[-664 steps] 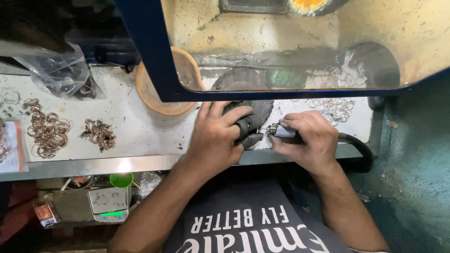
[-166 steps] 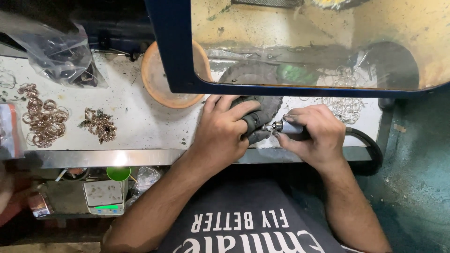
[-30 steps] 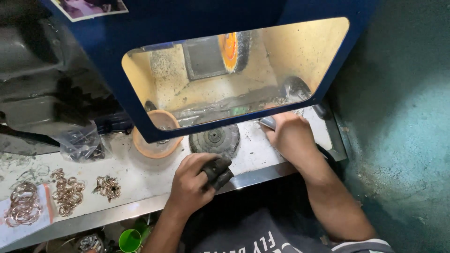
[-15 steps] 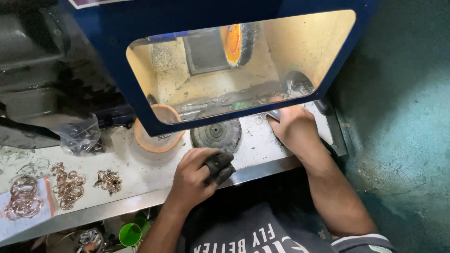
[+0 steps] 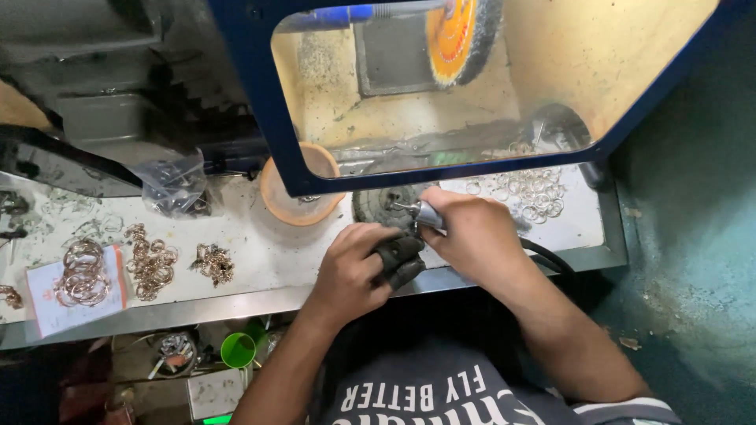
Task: The person uses a rotary tool to polish small metal rings held in a clamp. They repeatedly press the spinning tool against the rings, rotate the rings to access different surfaces, and place finished pieces into a container.
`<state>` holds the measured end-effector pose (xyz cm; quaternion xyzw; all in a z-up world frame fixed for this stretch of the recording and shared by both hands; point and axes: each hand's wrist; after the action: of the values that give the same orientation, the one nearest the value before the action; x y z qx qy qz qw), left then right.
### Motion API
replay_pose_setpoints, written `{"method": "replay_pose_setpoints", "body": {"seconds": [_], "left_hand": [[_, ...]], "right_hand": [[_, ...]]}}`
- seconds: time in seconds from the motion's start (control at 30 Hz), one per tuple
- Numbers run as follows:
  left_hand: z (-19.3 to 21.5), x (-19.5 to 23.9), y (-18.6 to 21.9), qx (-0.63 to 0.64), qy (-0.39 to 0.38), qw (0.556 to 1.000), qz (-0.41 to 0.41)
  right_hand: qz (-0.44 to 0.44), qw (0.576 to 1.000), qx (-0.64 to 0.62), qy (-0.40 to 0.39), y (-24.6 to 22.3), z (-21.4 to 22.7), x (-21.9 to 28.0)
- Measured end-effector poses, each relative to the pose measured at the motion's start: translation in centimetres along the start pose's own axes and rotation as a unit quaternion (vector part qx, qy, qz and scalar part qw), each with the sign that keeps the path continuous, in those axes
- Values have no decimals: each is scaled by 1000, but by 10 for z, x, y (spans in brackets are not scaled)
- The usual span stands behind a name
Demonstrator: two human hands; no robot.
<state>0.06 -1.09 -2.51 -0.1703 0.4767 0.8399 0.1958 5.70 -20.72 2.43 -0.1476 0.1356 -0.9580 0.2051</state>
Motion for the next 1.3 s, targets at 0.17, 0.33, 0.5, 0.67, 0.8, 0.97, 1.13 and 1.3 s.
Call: {"method": "replay_pose_setpoints", "body": {"seconds": [0.17, 0.33, 0.5, 0.67, 0.8, 0.97, 1.13, 1.3], "left_hand": [[0, -5, 2, -30, 2, 998, 61], [-11, -19, 12, -151, -46, 979, 130], [-23, -24, 4, -173, -18, 979, 108], [-21, -23, 0, -136, 0, 985, 103], [-27, -14, -8, -137, -10, 987, 88], [-23, -20, -3, -140, -22, 986, 88], [-27, -18, -6, -141, -25, 984, 107], [-25, -20, -6, -133, -20, 985, 109]], "right_hand": [[-3, 1000, 18, 25, 10, -10, -3], [5, 996, 39, 76, 21, -15, 0], [15, 991, 70, 116, 32, -28, -1], [-27, 998, 1, 61, 28, -6, 11], [-87, 993, -65, 40, 13, 13, 13], [-95, 994, -49, 38, 21, -1, 9], [-88, 987, -89, 105, 16, 2, 13], [-69, 977, -22, 199, 55, -13, 21]]}}
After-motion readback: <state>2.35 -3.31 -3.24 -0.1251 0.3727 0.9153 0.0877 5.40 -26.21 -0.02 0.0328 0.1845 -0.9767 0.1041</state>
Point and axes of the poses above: each hand's wrist, its own x-axis away from the middle knuckle, its own z-axis out of the back of the hand, y = z × x, and after that the axes turned 10 degrees about z, right-handed
